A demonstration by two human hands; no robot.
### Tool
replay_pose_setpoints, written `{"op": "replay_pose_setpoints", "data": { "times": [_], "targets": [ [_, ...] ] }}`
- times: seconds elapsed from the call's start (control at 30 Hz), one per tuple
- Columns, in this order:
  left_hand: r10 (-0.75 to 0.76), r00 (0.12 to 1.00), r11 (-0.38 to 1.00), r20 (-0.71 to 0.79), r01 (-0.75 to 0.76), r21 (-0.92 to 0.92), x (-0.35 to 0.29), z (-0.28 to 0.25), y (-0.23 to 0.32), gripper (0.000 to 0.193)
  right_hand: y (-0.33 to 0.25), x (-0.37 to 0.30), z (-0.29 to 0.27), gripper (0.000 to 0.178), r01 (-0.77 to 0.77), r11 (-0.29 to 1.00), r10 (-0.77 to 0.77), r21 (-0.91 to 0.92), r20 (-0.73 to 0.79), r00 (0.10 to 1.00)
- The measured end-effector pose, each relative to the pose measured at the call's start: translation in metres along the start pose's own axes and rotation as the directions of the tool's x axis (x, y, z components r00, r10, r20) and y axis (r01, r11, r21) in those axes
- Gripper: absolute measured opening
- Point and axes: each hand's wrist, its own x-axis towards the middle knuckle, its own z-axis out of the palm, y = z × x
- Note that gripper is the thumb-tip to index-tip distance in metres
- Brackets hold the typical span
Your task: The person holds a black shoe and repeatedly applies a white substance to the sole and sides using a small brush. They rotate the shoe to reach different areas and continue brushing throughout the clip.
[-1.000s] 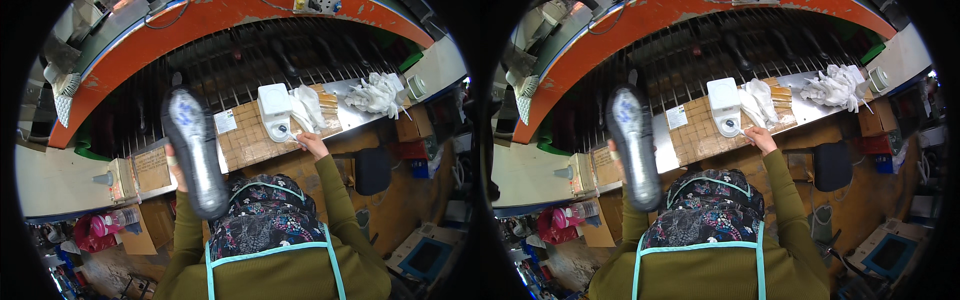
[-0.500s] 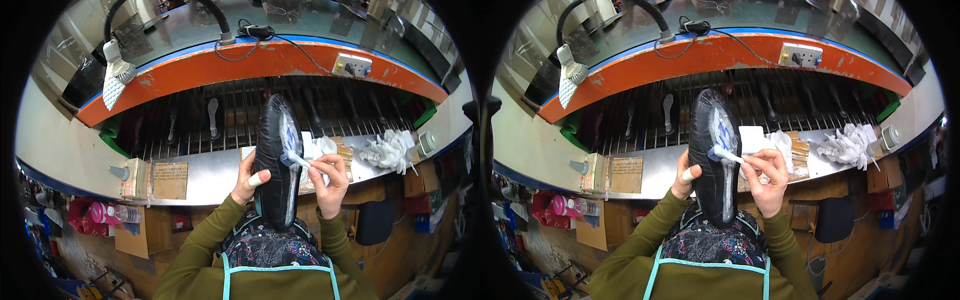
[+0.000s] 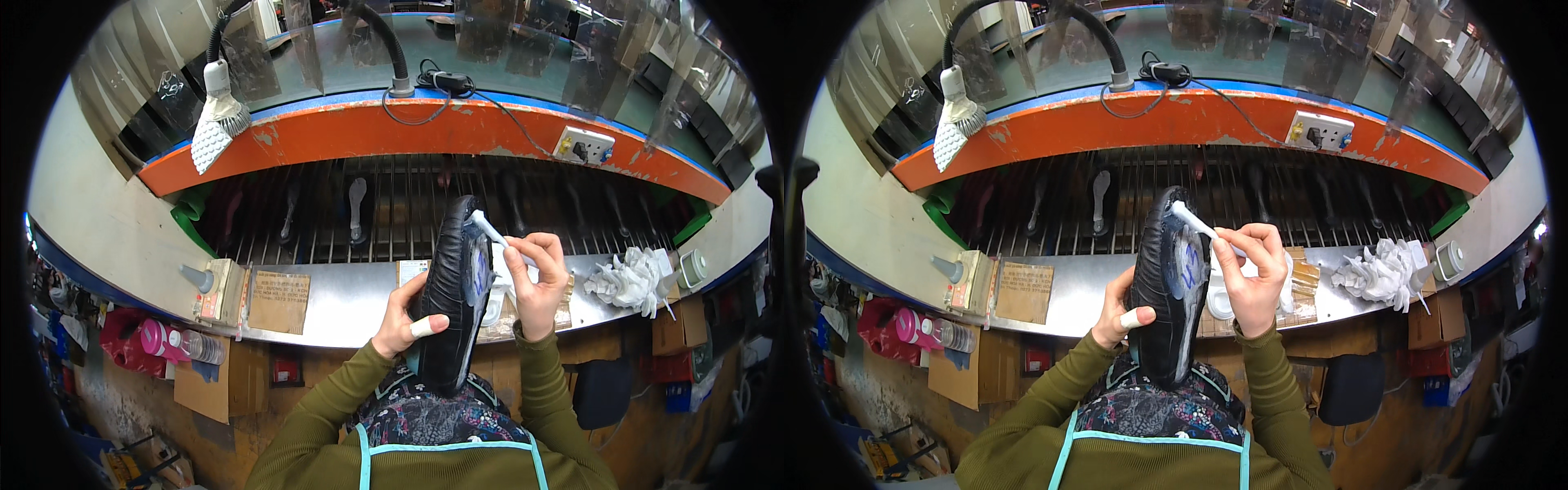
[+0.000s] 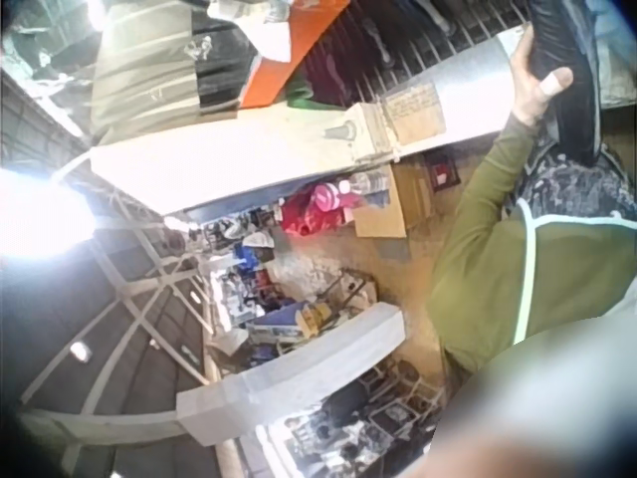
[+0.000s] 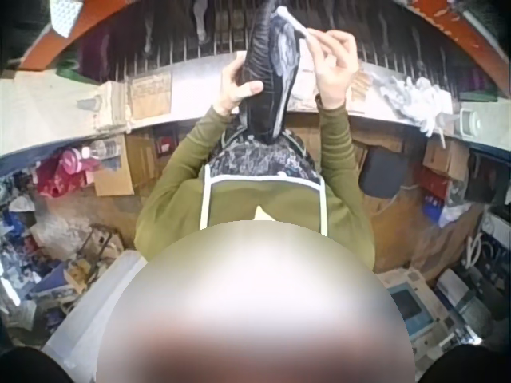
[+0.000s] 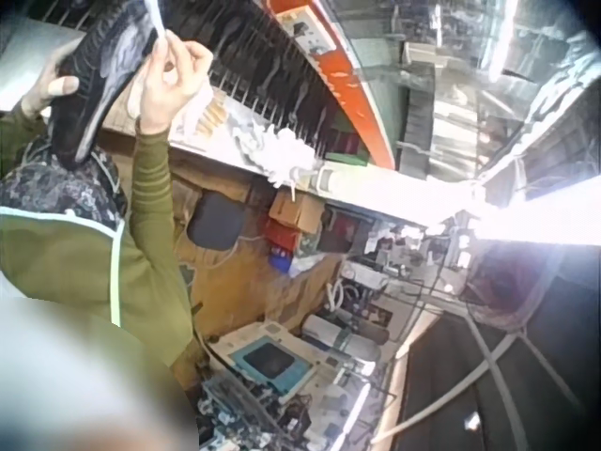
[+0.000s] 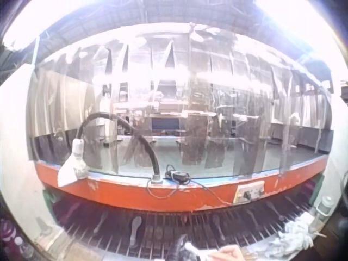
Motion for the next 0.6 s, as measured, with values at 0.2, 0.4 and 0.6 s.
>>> {"op": "replay_pose_setpoints", "data": {
  "times": [0.2,0.4,0.6],
  "targets": [
    [-0.006,1.000,0.999,0.027,0.007,-0.034,0.002,-0.003,0.008,0.071,0.003,0.017,0.002,0.017,0.089,0.995,-0.090,-0.033,-0.018,0.996],
    [-0.028,0.999,0.999,0.032,0.029,-0.043,0.006,-0.006,0.014,0.067,0.007,0.017,-0.007,0.017,0.093,0.995,-0.095,0.021,0.154,0.983],
    [-0.069,0.997,0.996,0.022,0.070,-0.061,0.010,-0.011,0.018,0.064,0.012,0.013,-0.011,0.018,0.120,0.993,-0.113,-0.016,0.232,0.966]
  ]
}}
